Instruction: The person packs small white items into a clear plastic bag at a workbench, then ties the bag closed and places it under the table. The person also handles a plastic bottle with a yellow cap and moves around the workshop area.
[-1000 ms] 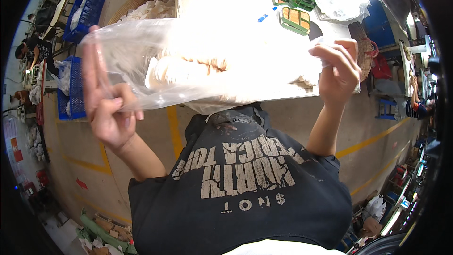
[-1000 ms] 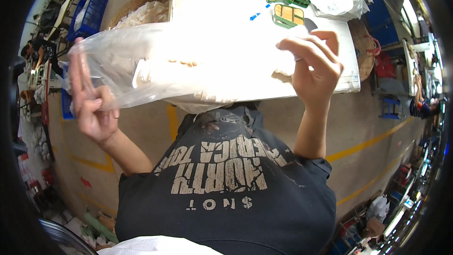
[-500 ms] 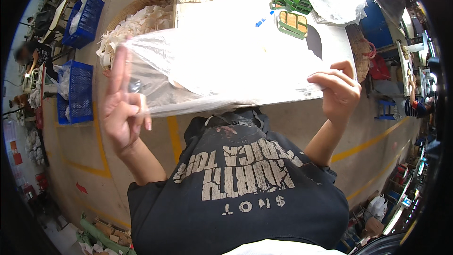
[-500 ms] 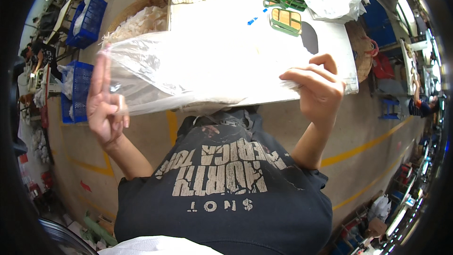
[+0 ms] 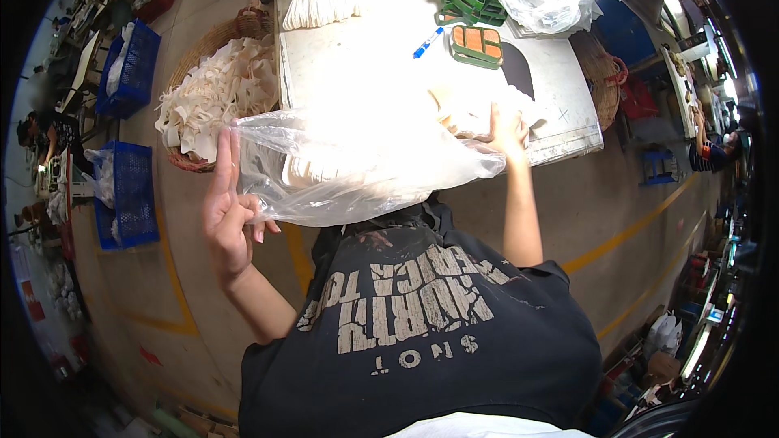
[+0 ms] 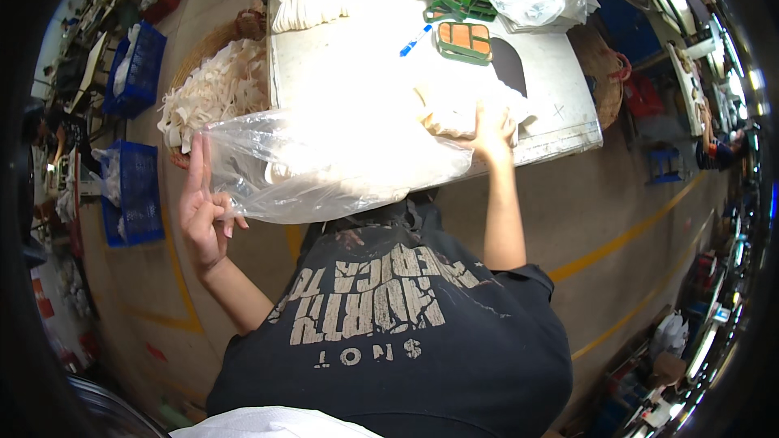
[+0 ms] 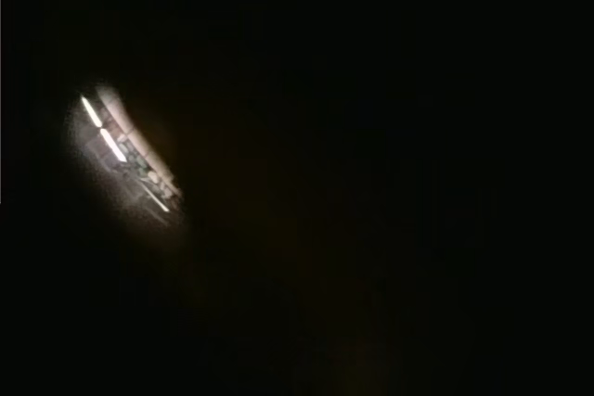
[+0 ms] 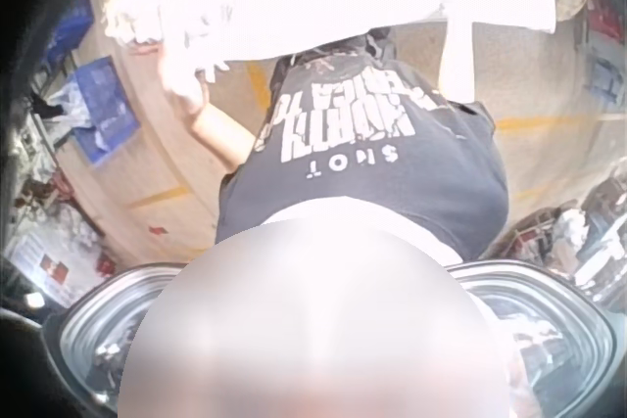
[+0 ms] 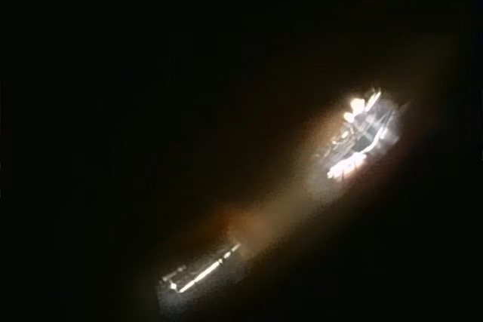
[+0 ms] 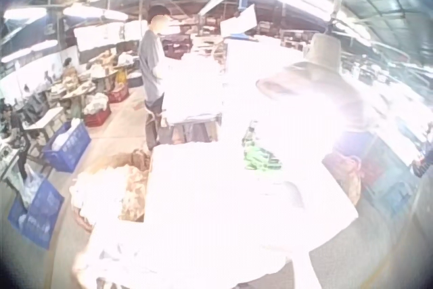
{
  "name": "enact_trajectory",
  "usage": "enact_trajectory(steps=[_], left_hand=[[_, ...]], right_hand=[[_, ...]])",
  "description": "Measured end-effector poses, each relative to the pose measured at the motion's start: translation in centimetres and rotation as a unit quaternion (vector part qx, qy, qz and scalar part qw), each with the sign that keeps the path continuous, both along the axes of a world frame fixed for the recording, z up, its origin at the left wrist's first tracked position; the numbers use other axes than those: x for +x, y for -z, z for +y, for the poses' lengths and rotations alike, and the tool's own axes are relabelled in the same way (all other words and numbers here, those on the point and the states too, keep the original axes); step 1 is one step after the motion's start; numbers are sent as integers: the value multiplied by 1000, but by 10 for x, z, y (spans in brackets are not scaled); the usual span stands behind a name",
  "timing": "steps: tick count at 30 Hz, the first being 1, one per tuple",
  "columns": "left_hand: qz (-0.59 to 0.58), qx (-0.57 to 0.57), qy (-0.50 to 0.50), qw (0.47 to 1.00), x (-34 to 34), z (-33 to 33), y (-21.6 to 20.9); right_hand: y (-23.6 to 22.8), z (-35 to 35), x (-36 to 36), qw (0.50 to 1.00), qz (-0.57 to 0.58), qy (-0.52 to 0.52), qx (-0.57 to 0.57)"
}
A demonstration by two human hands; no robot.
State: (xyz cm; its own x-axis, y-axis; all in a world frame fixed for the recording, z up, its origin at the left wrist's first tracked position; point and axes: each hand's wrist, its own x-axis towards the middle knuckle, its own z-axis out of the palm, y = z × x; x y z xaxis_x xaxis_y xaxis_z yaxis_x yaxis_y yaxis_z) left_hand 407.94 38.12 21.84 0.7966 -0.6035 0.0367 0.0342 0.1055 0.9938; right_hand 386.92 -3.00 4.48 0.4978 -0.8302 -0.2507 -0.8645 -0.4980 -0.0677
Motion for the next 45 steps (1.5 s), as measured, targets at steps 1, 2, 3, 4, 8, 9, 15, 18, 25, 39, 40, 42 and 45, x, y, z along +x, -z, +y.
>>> enact_trajectory(steps=[1,2,3,4,8,9,15,18,25,39,40,42,45], left_hand=[[1,-3,4,1000,0,-1,2],[2,-6,6,1000,-2,-2,3],[3,-10,8,1000,-3,-4,2],[2,-2,12,1000,-4,-5,1],[5,18,37,999,-7,-9,-4],[7,15,51,999,-6,-9,-2],[26,42,80,996,-8,-8,-7],[36,33,80,996,-8,-4,0],[120,-5,162,980,-2,1,-1],[118,14,195,974,3,-19,7],[115,11,192,975,2,-18,6],[109,6,184,977,1,-20,3],[110,-13,159,981,-1,-20,1]], right_hand=[[21,8,7,999,12,37,-27],[43,11,10,996,25,71,-54],[72,2,2,991,-11,48,-123],[71,1,0,990,-30,39,-132],[65,6,-6,979,-114,24,-167],[62,4,-7,974,-138,22,-178],[50,-18,-10,943,-299,77,-123],[51,-23,-10,936,-326,83,-106],[66,-44,-31,954,-284,55,-81],[76,10,1,958,-193,44,-206],[73,6,3,955,-212,51,-201],[71,1,0,944,-275,55,-173],[70,-22,-19,905,-400,48,-138]])
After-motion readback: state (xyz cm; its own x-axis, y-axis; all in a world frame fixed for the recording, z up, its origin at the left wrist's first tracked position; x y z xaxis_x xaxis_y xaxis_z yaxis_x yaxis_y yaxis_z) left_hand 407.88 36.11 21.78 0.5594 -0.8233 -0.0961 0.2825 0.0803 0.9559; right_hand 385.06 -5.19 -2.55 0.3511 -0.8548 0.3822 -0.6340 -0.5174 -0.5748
